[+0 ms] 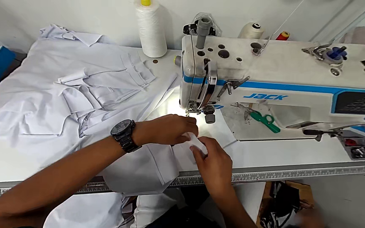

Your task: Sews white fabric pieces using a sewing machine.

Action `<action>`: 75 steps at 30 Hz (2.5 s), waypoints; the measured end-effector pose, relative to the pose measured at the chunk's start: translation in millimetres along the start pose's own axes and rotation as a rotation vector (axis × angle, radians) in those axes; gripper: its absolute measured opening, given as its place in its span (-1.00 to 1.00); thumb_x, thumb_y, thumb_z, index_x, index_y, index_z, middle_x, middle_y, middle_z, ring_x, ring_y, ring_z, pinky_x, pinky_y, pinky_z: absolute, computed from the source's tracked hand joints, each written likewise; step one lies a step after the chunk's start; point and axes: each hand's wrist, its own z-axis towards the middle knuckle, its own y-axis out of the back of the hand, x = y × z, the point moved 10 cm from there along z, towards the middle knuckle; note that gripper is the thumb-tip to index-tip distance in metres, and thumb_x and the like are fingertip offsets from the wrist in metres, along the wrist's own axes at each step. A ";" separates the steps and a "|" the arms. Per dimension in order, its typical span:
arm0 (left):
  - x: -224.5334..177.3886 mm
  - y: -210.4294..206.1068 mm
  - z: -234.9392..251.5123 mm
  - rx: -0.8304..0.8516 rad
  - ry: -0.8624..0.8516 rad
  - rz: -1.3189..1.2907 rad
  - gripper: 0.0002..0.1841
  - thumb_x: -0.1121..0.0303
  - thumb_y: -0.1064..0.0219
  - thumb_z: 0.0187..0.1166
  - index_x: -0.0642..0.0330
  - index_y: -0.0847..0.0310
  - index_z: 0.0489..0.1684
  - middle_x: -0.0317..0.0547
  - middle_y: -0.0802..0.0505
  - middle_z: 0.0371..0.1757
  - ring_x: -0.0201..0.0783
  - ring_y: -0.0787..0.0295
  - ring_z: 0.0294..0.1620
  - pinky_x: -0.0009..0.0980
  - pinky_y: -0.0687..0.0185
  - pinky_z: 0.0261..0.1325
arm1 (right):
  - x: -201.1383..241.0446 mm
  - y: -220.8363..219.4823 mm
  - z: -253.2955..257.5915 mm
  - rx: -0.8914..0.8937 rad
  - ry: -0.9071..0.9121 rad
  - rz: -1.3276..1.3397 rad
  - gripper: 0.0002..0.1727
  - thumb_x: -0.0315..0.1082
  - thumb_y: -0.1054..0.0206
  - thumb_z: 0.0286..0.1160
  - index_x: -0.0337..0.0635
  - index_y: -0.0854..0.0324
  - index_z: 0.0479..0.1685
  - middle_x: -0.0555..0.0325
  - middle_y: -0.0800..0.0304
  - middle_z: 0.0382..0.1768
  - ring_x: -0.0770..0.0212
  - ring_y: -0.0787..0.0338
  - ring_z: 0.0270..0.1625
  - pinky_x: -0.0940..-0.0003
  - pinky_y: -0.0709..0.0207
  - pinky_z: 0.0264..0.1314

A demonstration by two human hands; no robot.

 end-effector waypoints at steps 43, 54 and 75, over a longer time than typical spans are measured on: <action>1.9 12.5 -51.5 -0.416 -0.148 0.159 -0.78 0.46 -0.26 0.61 0.10 -0.87 -0.34 -0.20 -0.89 -0.10 -0.27 -0.76 -0.08 -0.36 -0.62 -0.07 | 5.0 -3.2 -19.8 0.016 0.333 0.096 -0.79 -0.32 -0.32 0.49 0.13 -0.88 -0.10 0.27 -0.74 -0.15 0.31 -0.72 -0.13 0.42 -0.64 -0.19; -2.1 6.7 -51.7 -0.354 -0.162 0.207 -0.76 0.46 -0.22 0.62 0.10 -0.84 -0.38 -0.23 -0.89 -0.14 -0.29 -0.73 -0.15 -0.38 -0.58 -0.15 | 8.6 -6.5 -20.9 0.076 0.407 0.093 -0.79 -0.32 -0.30 0.54 0.12 -0.89 -0.12 0.38 -0.86 0.11 0.29 -0.78 0.14 0.39 -0.68 0.00; 56.6 27.3 -39.1 -0.351 0.018 0.270 -0.59 0.23 -0.02 0.75 0.18 -0.86 0.02 -0.08 -0.90 0.21 -0.14 -0.67 0.52 -0.04 -0.26 0.73 | 9.4 -35.8 4.3 0.231 0.254 -0.196 -0.34 0.31 0.01 0.70 0.17 -0.65 0.52 0.32 -0.55 0.65 -0.17 -0.34 0.77 -0.55 -0.03 0.68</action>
